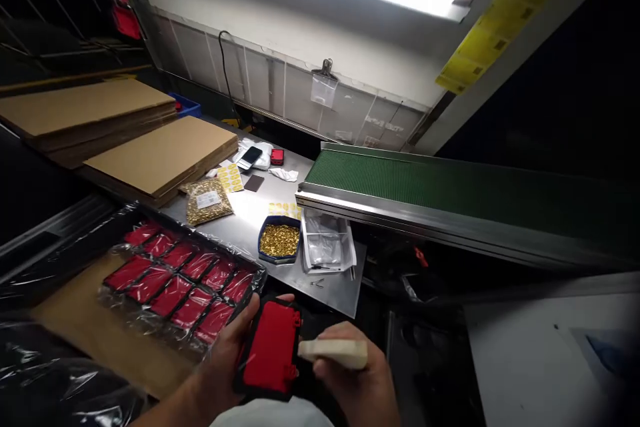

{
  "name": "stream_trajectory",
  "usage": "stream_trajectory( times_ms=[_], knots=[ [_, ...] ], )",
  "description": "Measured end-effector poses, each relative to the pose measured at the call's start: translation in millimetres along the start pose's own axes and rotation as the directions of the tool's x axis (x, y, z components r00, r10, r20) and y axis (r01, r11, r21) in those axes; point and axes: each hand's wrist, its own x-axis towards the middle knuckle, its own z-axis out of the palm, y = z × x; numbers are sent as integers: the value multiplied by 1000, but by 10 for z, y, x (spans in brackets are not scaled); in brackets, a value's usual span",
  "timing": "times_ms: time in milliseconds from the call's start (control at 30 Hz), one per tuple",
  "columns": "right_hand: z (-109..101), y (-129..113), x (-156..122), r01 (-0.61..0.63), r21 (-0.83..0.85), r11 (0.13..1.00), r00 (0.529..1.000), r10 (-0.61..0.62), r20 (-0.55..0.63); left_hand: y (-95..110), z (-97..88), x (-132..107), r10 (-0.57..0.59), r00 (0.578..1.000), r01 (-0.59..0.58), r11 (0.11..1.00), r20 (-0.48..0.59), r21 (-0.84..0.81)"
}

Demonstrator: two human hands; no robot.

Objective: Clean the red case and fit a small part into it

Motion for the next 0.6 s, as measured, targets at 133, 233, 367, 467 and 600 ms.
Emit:
stream_trajectory(
  times_ms=[133, 233, 367, 467, 600],
  knots=[
    [155, -339, 106, 227, -122, 966, 966, -207, 153, 20, 16, -33, -59, 998, 59, 998, 10, -16],
    [124, -326, 169, 261, -227, 938, 953, -212, 218, 5, 56, -64, -102, 995, 101, 994, -18, -37],
    [40, -282, 236, 390, -232, 891, 902, -320, 290, -42, 166, -58, -61, 998, 63, 991, 15, -117],
    [-23, -292, 291, 394, -230, 890, 898, -319, 304, -68, 262, -28, -8, 1000, 9, 996, 13, -93],
    [-99, -291, 368, 478, -186, 858, 847, -394, 358, -80, 335, 4, 25, 1000, -25, 995, -5, -98]
  ],
)
